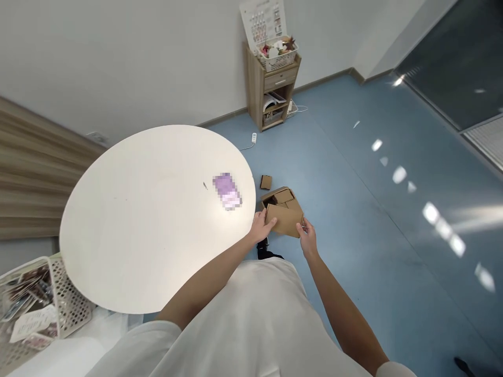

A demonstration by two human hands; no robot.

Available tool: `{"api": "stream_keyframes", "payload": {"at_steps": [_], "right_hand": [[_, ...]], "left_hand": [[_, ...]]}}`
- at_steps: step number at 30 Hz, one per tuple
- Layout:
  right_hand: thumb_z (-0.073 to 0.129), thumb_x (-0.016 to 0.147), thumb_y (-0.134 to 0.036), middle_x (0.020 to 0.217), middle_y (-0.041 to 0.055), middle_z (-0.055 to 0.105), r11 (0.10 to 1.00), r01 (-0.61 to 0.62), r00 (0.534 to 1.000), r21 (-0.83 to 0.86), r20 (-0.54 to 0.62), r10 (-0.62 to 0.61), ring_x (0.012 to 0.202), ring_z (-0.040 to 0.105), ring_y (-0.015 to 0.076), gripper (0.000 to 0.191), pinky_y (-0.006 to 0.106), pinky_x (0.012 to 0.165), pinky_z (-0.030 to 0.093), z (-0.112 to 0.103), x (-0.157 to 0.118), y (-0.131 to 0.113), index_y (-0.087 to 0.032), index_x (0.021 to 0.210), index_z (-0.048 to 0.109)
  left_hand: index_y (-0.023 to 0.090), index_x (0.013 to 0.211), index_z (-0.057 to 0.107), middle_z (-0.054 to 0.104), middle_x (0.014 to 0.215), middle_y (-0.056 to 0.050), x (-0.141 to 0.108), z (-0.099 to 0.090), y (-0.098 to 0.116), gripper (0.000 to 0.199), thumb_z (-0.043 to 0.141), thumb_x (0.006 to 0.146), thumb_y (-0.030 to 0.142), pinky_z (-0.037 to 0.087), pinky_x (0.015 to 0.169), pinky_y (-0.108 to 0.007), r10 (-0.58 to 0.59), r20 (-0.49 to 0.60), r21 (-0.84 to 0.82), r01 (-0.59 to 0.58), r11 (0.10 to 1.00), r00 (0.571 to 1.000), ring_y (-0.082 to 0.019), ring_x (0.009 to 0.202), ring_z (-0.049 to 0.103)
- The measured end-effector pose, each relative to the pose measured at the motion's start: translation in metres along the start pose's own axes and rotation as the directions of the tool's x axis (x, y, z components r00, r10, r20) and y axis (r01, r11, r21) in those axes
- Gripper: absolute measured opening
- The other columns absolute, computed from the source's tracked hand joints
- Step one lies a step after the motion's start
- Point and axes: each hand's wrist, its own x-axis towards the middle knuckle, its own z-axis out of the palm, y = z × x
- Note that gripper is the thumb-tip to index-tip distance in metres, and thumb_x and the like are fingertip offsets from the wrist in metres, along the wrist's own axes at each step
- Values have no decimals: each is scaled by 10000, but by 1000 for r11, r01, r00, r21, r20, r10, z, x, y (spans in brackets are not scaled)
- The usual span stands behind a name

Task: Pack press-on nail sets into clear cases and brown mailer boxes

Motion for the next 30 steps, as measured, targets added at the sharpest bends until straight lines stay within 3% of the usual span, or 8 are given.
{"api": "stream_keyframes", "payload": {"at_steps": [4,7,11,14,18,22,27,30], "right_hand": [[533,674,-510,1229,108,379,1000,-5,996,9,-87,6,1066,434,226,687,337,834,416,-11,17,3,-206,1265,356],[563,650,-485,1237,116,393,1000,1,994,-19,-110,-3,1083,424,243,686,349,827,412,-10,17,10,-200,1246,377],[566,654,-449,1185,119,457,998,64,997,-3,37,-63,999,488,226,589,332,757,444,7,5,17,-195,1171,443],[563,661,-417,1141,114,482,993,120,976,19,183,-122,867,541,183,527,318,705,462,27,-4,14,-195,1128,463],[550,680,-394,1028,89,523,978,202,902,50,379,-206,676,541,125,472,311,655,469,62,-14,-5,-194,1101,473],[550,692,-394,880,59,556,946,316,807,68,504,-306,647,526,124,413,293,626,458,101,-29,-27,-187,1047,513],[554,689,-434,769,48,579,921,385,725,50,602,-336,659,536,146,376,297,622,449,152,-68,-48,-173,960,557],[555,686,-452,761,46,583,923,380,640,59,703,-308,680,544,153,386,311,651,455,188,-102,-57,-169,948,563]], "left_hand": [[144,1341,169,290,1333,-145,27,8,14,770,417,748,568,246,997,-371,69,95,65,-75,995,993,-271,1244,246],[112,1323,221,255,1369,-159,26,8,15,771,455,730,546,198,1020,-413,92,98,128,-105,986,991,-299,1267,201],[148,1235,395,391,1299,-131,-2,-3,6,622,527,711,456,259,1006,-399,143,81,98,-151,984,986,-277,1205,339],[177,1181,454,514,1179,-108,-31,-19,-6,504,503,739,414,388,900,-379,87,69,-8,-86,996,994,-234,1045,503],[176,1160,464,554,1102,-104,-67,-48,-34,468,495,752,405,448,799,-335,-8,-72,-141,-2,990,997,-191,938,558],[176,1141,475,560,1073,-95,-107,-81,-70,449,487,759,412,456,773,-303,-110,-230,-238,53,970,967,-160,896,566],[175,1117,492,571,1051,-92,-165,-124,-106,434,494,755,414,459,768,-291,-167,-401,-332,27,943,901,-155,889,568],[180,1116,490,567,1067,-91,-199,-149,-128,428,497,754,407,462,764,-289,-208,-507,-379,1,925,836,-154,887,568]]}}
